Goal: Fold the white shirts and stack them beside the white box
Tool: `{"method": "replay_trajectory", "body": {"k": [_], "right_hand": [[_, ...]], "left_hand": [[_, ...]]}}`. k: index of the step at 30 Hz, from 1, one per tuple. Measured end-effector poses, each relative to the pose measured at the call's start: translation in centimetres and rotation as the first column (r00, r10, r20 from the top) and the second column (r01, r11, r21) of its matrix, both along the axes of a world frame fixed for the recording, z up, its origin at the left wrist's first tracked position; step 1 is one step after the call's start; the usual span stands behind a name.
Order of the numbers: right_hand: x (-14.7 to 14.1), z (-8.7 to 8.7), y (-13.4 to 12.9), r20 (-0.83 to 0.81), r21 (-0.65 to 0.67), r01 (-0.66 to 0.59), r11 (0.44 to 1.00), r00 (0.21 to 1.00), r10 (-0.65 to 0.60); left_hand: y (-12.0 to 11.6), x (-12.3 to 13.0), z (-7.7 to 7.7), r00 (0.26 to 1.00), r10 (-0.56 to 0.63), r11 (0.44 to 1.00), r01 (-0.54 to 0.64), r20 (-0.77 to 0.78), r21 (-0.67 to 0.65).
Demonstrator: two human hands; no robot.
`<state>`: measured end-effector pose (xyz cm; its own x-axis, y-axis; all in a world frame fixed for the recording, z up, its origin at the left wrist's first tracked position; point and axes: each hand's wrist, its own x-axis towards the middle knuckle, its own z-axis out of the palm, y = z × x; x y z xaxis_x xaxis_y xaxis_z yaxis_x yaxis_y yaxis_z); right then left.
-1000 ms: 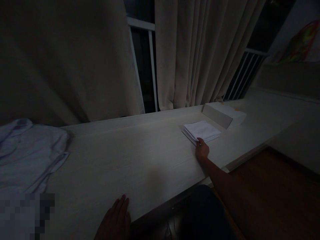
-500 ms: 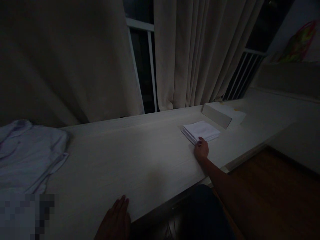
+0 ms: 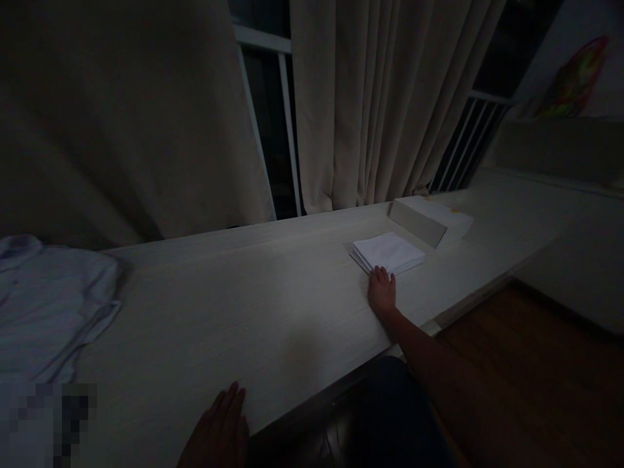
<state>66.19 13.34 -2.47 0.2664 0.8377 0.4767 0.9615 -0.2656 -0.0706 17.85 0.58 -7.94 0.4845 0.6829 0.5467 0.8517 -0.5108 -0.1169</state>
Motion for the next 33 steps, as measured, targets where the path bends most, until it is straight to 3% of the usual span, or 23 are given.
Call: {"method": "replay_trajectory", "body": {"k": [8,13,19,22,25,28,30,32,33], "right_hand": [[-1.3,2.2,-0.9,0.064,-0.011,0.013,1.000,0.998,-0.012],[-2.8,1.6,-1.4,0.090,-0.148,-0.233,0.961,0.965,0.248],[-10.3,0.3,-1.6,0.142,-0.255,-0.373,0.892,0.898,0.416],[-13.5,0.4,-2.0,0.079,-0.232,-0.355,0.906,0.921,0.381],[-14.2,0.2,-1.8,-0.016,-0.182,-0.301,0.936,0.953,0.303],[-13.6,-0.1,-1.5,-0.070,-0.137,-0.318,0.938,0.948,0.311],[-13.3,-0.3,-1.4,-0.078,-0.122,-0.322,0.939,0.946,0.315],[-13.2,-0.4,-1.3,-0.073,-0.123,-0.317,0.940,0.948,0.310],[-13.3,-0.4,-1.3,-0.069,-0.126,-0.317,0.940,0.948,0.311]], "left_hand": [[0.0,0.3,-0.2,0.998,0.052,0.997,-0.050,0.034,-0.052],[-1.4,1.2,1.1,0.993,0.116,0.985,-0.109,0.038,-0.136],[-2.1,1.2,1.9,0.983,0.173,0.965,-0.156,0.064,-0.211],[-2.3,1.5,2.3,0.981,0.175,0.964,-0.152,0.089,-0.219],[-1.9,1.3,3.6,0.974,0.159,0.967,-0.120,0.163,-0.225],[-0.4,-1.4,6.2,0.929,0.237,0.959,-0.176,0.284,-0.224],[1.2,-5.1,8.6,0.853,0.382,0.917,-0.303,0.355,-0.259],[2.8,-9.7,11.0,0.729,0.589,0.800,-0.464,0.348,-0.381],[3.5,-12.1,12.2,0.660,0.697,0.700,-0.544,0.280,-0.462]]}}
